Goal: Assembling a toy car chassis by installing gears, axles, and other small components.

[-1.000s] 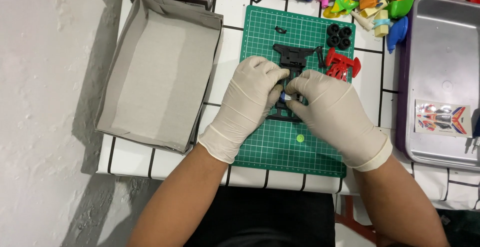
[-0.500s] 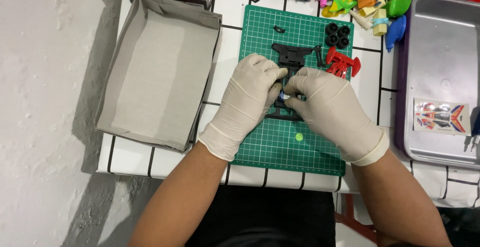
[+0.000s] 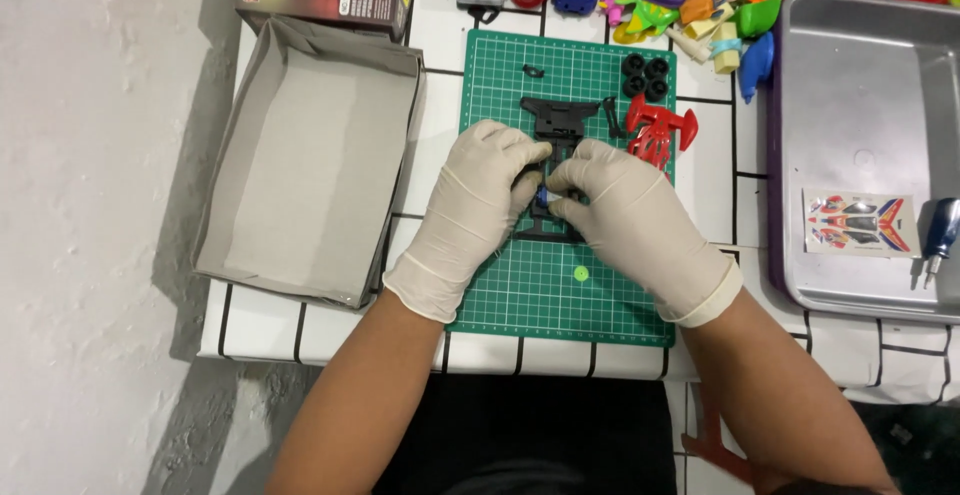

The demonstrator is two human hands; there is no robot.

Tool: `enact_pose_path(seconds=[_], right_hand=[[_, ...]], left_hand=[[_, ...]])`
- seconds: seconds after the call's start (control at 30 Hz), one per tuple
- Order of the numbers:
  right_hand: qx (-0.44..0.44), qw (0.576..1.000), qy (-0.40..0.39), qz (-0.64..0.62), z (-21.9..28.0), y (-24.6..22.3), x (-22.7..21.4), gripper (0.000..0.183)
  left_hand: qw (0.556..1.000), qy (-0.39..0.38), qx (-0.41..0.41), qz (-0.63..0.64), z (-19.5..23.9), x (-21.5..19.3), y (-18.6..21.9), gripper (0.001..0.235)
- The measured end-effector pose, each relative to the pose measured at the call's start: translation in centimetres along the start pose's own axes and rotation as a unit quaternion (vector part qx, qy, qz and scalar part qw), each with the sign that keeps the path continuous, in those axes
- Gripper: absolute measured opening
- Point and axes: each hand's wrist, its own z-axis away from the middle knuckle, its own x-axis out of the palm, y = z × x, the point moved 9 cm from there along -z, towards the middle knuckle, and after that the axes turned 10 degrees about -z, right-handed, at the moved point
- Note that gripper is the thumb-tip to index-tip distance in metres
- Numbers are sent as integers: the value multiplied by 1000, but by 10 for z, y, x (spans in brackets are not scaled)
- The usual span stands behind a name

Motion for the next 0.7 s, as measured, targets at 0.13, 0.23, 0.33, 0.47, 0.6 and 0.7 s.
enact_pose_path(seconds=[0.13, 0.23, 0.33, 0.47, 0.6, 0.7], right_hand=[[-19, 999, 9, -35, 3, 2, -2, 8], [-42, 999, 16, -16, 3, 5, 1, 7], [-84, 994, 38, 56, 4, 4, 2, 6], [-91, 989, 56, 107, 5, 8, 1, 9], [-80, 989, 58, 107, 7, 14, 5, 9], [-82, 989, 60, 111, 7, 13, 4, 10]], left_hand=[[1000, -9, 1, -12, -2, -3, 3, 24], [1000, -14, 0, -24, -2, -1, 3, 24], [999, -24, -9, -34, -2, -4, 5, 24], [1000, -7, 9, -9, -7, -13, 14, 22], [1000, 1, 15, -13, -4, -10, 12, 21], [1000, -4, 15, -24, -5, -16, 15, 21]])
